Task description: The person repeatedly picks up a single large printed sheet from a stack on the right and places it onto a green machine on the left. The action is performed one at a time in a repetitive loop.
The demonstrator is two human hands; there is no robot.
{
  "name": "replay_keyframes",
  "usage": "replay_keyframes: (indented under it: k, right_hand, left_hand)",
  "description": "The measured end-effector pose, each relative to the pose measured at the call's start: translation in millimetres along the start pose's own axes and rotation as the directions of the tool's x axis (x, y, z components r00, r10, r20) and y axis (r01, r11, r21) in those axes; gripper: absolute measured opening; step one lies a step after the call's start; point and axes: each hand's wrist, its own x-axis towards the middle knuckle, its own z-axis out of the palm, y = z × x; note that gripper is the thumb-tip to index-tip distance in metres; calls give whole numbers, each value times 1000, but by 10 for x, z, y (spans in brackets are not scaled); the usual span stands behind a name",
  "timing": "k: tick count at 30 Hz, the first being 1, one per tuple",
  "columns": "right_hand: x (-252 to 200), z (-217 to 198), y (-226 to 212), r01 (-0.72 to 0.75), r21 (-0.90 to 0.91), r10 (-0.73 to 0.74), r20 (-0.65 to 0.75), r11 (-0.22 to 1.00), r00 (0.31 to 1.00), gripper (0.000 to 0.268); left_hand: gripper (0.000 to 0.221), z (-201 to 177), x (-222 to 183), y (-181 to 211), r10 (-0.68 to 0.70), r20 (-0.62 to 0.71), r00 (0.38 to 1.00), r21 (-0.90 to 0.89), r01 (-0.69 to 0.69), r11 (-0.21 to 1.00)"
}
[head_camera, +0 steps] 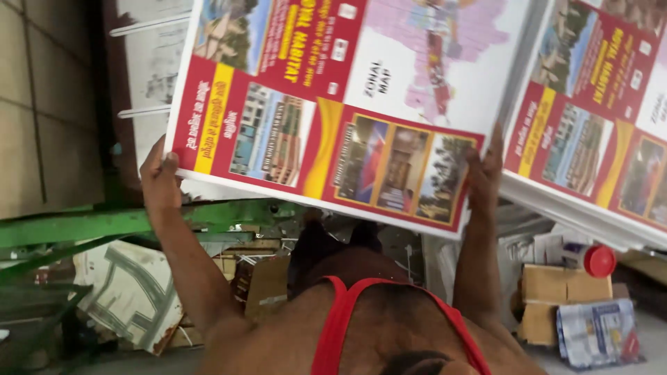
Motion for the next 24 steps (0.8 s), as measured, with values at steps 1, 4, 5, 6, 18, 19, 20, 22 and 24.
replay_keyframes:
  k: [1, 4, 5, 6, 18, 19, 20, 22, 24]
  right_hand:
    - [148, 297, -121, 7, 3, -7, 17, 1000, 1000, 74]
    - [514, 944, -219, -12, -68, 22, 152, 998, 988, 70]
    - [626, 1004, -44, -6, -62, 19, 209, 998, 978, 70]
    - [746, 1089, 137, -4, -56, 19, 274, 998, 961, 71]
    - [1543, 2163, 399, -35, -67, 60, 434, 997, 899, 64]
    - [1475, 2213, 347, -28, -66, 54, 440, 997, 897, 64]
    - [1375, 2244, 306, -6, -72, 37, 439, 997, 898, 63]
    - [1279, 2251, 318, 18, -80, 18, 437, 997, 899, 62]
    - [1258, 2203, 430, 42, -115, 11, 423, 993, 906, 59]
  left_hand:
    - [43, -250, 83, -250, 7, -16, 1000, -6, -7, 1000]
    - [41, -886, 305, -842, 52, -41, 998, -31, -53, 998]
    - [41, -1046, 350, -943, 31, -41, 999, 238, -20, 971]
    - [42, -1229, 353, -1061, 3, -55, 998, 488, 24, 872]
    - [29, -1691, 1201, -1850, -110, -483, 868, 679, 452, 579]
    - [29, -1722, 1147, -1804, -107, -487, 866, 674, 452, 584]
    - [30, -1755, 1088, -1757, -127, -471, 873, 719, 463, 518]
    - [32, -1866, 1081, -1882, -147, -454, 879, 760, 468, 452]
    - [32, -2035, 1172, -2226, -143, -435, 889, 822, 457, 339]
